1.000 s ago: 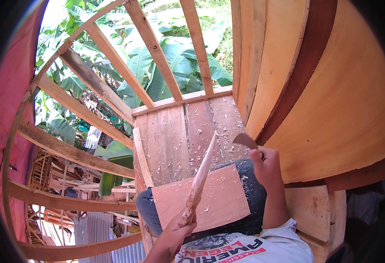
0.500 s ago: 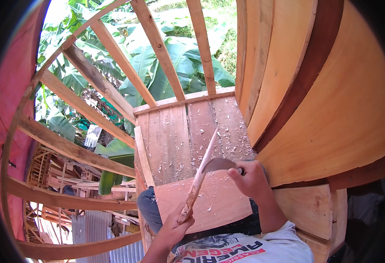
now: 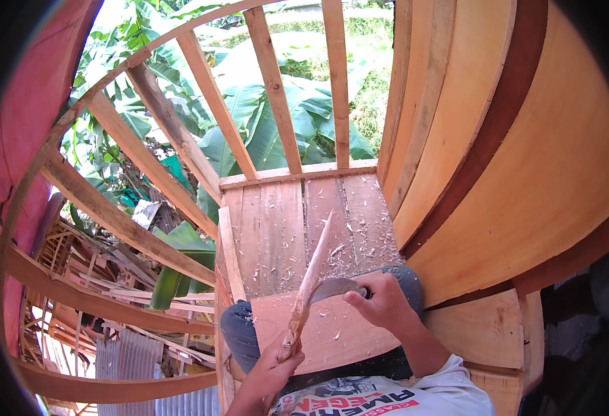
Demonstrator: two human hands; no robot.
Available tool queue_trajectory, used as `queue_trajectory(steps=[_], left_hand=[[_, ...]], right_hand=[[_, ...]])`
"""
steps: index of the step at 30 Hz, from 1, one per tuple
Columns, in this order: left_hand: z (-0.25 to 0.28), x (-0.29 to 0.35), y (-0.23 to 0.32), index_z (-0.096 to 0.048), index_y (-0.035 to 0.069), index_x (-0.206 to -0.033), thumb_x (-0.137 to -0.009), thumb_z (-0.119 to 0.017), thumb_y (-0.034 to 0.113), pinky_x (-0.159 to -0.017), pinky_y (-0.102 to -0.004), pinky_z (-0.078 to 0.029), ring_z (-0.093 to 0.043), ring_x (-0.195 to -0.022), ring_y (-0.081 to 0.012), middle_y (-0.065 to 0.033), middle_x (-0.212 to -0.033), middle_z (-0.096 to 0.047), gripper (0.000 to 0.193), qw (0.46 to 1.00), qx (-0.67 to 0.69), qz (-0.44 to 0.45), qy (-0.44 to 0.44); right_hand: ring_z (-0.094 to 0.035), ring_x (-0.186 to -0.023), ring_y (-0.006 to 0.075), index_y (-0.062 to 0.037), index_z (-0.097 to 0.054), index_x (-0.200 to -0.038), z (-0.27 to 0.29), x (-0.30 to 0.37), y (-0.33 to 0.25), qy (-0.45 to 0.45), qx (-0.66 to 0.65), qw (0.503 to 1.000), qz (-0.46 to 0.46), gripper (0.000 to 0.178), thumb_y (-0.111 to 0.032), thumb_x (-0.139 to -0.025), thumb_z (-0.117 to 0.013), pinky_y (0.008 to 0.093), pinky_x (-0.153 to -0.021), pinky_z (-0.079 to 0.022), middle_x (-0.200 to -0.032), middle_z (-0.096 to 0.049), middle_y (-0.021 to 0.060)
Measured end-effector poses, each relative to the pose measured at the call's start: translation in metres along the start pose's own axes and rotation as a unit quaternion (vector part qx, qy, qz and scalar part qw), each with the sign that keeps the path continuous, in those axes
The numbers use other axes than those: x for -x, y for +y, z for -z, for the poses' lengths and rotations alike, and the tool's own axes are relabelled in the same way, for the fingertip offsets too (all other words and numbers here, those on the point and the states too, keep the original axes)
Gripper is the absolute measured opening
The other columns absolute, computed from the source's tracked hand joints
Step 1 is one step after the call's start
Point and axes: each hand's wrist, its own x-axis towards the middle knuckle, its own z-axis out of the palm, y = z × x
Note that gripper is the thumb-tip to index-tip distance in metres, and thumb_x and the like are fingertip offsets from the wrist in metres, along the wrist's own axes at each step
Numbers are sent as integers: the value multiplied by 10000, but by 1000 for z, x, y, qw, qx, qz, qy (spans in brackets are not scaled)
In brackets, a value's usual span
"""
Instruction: The person sits cross-legged on a wooden platform and uses a curved knife to carve a long, thin piece of wood. They hold the wood in their left hand and shave off thin layers with the knife in their right hand, creating wood shavings that fall onto their lap and the platform.
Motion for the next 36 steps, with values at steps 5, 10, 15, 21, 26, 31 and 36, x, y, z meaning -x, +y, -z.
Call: queue_trajectory(steps=[5,10,15,21,26,31,36], left_hand=[[-4,14,8,-473,30,-948,-881,-576,75,-621,-290,-400,-468,-679,-122,-52,-736,-502,130,991,-118,-46,51],[4,28,-7,-482,43,-941,-840,-561,10,-583,-251,-381,-437,-666,-82,12,-739,-456,132,981,-144,-105,73],[11,20,-4,-480,24,-962,-873,-568,66,-626,-297,-413,-482,-688,-128,-61,-750,-513,133,988,-123,-56,80],[11,14,-6,-467,16,-985,-894,-577,105,-643,-326,-436,-527,-689,-168,-111,-749,-545,168,984,-157,-48,72],[15,7,-6,-467,21,-985,-892,-579,99,-646,-340,-442,-559,-680,-192,-132,-737,-555,165,982,-160,-50,92],[18,11,0,-466,23,-981,-879,-587,80,-644,-337,-440,-569,-694,-191,-136,-741,-563,168,984,-169,-29,51],[11,9,2,-474,15,-976,-868,-588,60,-634,-321,-433,-546,-675,-174,-118,-729,-544,164,987,-157,-12,15]], right_hand=[[-578,-524,360,-5,-603,-643,-2,-29,-17,-5,142,990,16,613,-594,-811,-624,395,-495,-437,-538,-532,178],[-601,-520,347,-21,-649,-654,6,-68,1,43,88,992,-74,637,-639,-802,-609,396,-481,-445,-521,-552,164],[-585,-495,332,-53,-639,-655,-21,-25,-34,-57,131,988,54,585,-625,-774,-646,397,-499,-458,-510,-538,129],[-606,-529,327,-45,-635,-637,-14,-61,-1,-26,195,979,-62,594,-620,-786,-639,398,-510,-464,-525,-547,145],[-600,-523,329,-27,-607,-624,-21,-49,-7,-59,128,989,-43,628,-633,-785,-630,399,-500,-459,-523,-543,151],[-593,-528,346,-18,-579,-631,-32,-36,-13,-58,124,990,28,621,-611,-816,-610,404,-493,-453,-530,-521,167],[-581,-559,398,-11,-597,-658,-7,-68,16,13,97,988,-117,585,-560,-862,-581,414,-499,-441,-553,-528,214]])
